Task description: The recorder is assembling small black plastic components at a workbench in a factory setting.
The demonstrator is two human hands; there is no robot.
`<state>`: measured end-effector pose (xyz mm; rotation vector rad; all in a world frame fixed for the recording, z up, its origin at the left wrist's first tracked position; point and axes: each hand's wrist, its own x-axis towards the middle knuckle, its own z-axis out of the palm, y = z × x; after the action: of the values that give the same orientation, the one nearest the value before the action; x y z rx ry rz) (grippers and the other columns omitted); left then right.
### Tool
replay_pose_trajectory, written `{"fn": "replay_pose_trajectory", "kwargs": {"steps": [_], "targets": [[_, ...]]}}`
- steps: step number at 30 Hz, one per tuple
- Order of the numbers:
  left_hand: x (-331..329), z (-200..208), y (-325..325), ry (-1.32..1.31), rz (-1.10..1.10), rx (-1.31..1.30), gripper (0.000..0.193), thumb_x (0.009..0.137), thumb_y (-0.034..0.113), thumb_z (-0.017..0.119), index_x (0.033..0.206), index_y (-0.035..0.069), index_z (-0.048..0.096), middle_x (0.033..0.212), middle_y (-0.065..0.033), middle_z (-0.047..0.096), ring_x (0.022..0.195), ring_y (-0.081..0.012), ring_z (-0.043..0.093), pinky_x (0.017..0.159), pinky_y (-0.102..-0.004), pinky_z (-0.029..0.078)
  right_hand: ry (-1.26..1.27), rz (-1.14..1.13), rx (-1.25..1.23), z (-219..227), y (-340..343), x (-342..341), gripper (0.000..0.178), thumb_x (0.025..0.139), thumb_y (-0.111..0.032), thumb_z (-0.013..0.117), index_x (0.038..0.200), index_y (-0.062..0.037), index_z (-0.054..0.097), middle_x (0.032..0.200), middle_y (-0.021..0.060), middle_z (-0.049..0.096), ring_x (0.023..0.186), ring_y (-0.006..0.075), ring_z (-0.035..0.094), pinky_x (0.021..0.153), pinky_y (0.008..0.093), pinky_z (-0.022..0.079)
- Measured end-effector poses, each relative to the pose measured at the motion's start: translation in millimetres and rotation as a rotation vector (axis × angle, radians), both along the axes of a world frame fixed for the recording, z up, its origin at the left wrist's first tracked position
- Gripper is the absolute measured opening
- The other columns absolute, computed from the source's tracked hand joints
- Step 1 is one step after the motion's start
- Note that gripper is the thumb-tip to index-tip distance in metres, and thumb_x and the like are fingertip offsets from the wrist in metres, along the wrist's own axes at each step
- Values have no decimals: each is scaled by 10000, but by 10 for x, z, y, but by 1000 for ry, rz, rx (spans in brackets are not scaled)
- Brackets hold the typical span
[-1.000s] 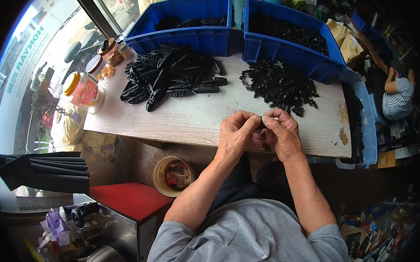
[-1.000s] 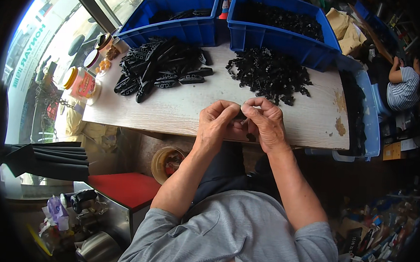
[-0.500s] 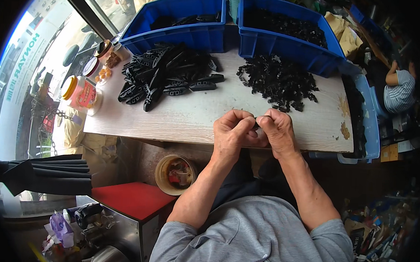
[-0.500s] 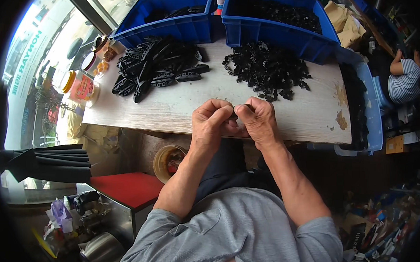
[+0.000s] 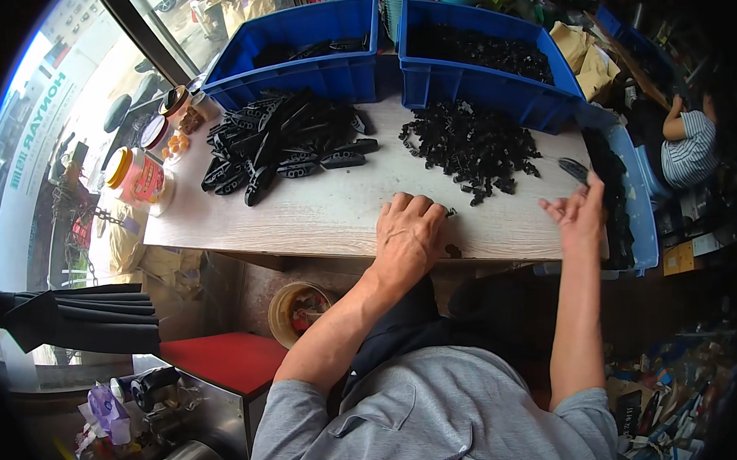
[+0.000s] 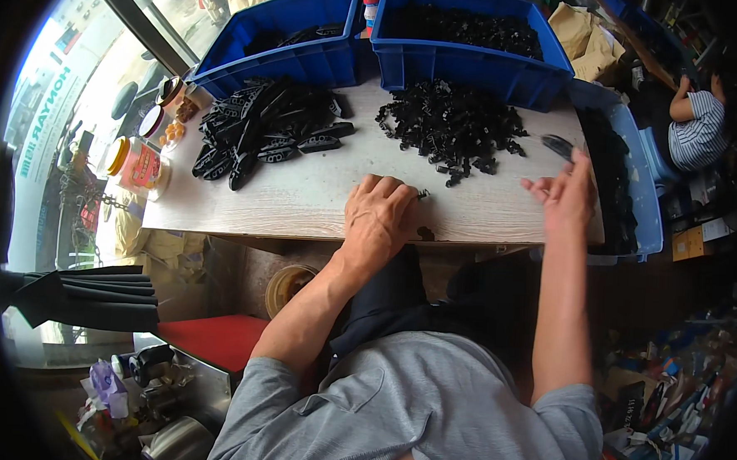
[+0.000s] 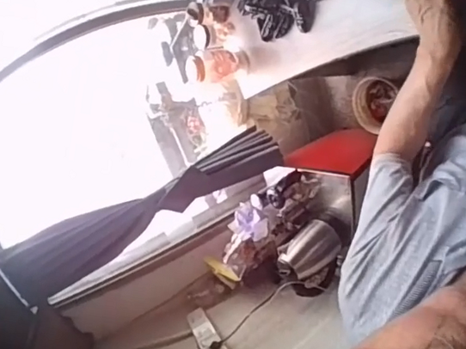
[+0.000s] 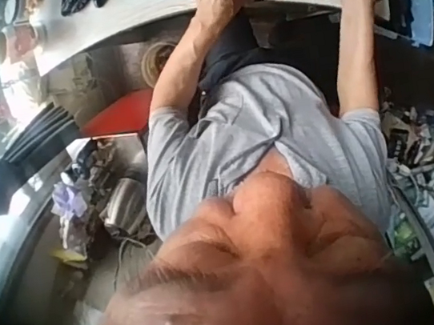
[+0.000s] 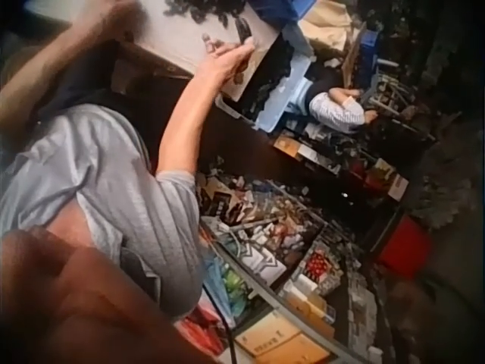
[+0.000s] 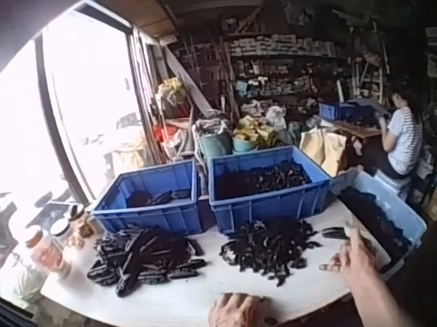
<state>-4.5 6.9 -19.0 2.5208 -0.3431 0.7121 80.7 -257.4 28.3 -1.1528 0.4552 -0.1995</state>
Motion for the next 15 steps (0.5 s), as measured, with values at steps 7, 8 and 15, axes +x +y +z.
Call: {"fn": "replay_pose_trajectory", "kwargs": {"steps": [7,8,15], "targets": [[42,-76,-25,76,-13,-43,168,743,61,687,898,85,625,875,-89,609,861,-314,558,747,-405,468,56,181,-133,-221,-22,-115,358,881,-358,658,1020,-40,571,485,14,373,520,171,525,670,469,597],[41,-80,-31,44,12,-7,165,746,65,688,896,80,622,887,-92,611,871,-316,559,749,-404,469,48,295,-142,-256,94,-158,315,883,-320,664,1008,-42,584,481,11,395,496,167,536,630,452,599],[97,2,-55,-46,5,14,164,762,88,683,910,65,615,930,-103,618,924,-328,555,782,-410,479,108,700,-316,-189,609,-243,221,855,-225,718,960,-47,640,478,2,478,382,117,509,450,313,529]]}}
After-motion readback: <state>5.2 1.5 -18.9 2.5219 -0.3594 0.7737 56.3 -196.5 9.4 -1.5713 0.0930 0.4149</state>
